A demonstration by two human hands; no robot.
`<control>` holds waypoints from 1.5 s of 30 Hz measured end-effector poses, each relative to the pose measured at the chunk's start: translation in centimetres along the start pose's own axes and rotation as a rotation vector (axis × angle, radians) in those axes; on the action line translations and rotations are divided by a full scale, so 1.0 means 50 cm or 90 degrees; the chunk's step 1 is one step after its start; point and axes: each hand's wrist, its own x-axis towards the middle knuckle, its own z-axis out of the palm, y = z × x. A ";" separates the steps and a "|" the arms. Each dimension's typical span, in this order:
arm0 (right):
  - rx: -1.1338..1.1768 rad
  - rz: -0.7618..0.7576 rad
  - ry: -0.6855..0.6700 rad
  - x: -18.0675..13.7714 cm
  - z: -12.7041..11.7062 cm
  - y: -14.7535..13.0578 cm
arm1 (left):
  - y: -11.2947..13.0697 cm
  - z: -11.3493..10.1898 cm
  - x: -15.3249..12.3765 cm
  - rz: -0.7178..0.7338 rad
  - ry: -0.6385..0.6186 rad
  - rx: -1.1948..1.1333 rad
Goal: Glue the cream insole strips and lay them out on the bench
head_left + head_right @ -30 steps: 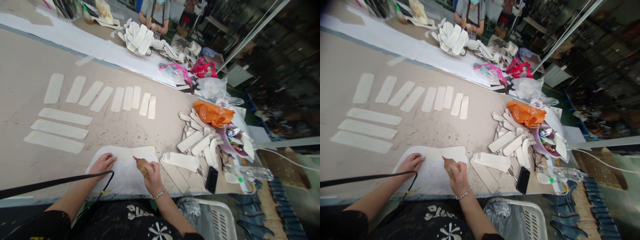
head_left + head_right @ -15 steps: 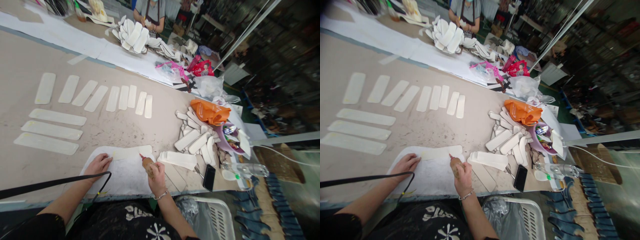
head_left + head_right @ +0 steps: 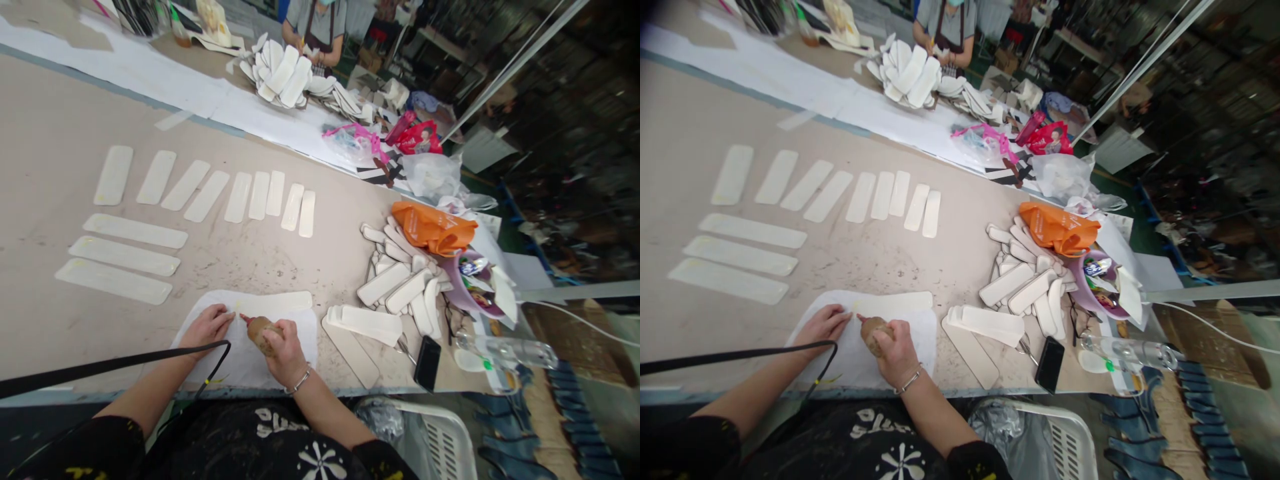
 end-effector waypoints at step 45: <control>-0.047 0.106 0.129 -0.022 -0.076 0.079 | 0.087 -0.026 0.060 -0.039 -0.116 0.150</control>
